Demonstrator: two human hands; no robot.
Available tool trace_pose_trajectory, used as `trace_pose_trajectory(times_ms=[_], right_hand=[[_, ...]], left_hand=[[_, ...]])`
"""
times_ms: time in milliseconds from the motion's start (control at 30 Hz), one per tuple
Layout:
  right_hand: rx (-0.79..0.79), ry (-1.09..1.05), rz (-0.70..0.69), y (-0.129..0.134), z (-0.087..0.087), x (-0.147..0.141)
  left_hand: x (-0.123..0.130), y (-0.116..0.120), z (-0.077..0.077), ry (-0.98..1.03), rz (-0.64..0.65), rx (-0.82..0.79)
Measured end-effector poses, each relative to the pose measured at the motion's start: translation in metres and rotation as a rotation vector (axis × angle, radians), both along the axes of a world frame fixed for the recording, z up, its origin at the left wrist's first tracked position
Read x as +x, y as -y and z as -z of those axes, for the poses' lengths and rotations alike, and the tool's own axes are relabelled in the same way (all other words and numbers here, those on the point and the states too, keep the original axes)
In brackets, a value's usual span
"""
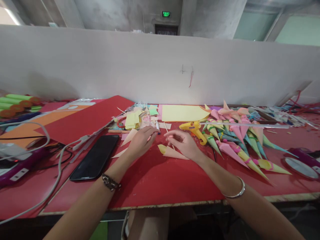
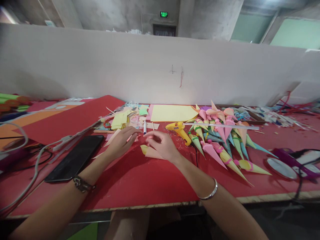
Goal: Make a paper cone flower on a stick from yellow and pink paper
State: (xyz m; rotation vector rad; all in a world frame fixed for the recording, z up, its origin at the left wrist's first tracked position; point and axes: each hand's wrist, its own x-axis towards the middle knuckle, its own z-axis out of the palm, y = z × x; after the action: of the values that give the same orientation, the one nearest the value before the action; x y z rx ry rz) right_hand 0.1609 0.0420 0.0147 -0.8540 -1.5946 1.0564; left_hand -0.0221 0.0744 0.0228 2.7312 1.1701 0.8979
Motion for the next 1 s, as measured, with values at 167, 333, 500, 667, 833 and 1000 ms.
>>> trace_pose_trajectory(times_ms=[167,333,500,667,833,1000], right_hand=[[-0.094,-0.06,-0.15,0.0016,0.0011,-0.0019],[0.033,0.06,-0.035,0.002,0.0014,-0.0007],[0.067,0.015,0.007,0.0004,-0.0011,-0.0007],[0.028,-0.04,-0.049,0.0003,-0.0008,0.0002],[0.049,-0.049,0.001,-0.0004,-0.0017,-0.0008],[-0.072,-0.212,-0.099,-0.0016,-0.0017,-0.0009]], left_hand=[[0.0,-0.0011,0.0004,0.001,0.002,0.007],[-0.0005,-0.0013,0.0009,0.009,0.015,0.024],[-0.0004,-0.0007,0.0011,0.001,0.005,0.026],[-0.001,-0.0017,0.0018,0.001,0.009,0.032],[-0.0008,-0.0017,0.0015,0.013,0.013,0.042],[-0.0006,-0.0018,0.0016,0.004,0.011,0.051]])
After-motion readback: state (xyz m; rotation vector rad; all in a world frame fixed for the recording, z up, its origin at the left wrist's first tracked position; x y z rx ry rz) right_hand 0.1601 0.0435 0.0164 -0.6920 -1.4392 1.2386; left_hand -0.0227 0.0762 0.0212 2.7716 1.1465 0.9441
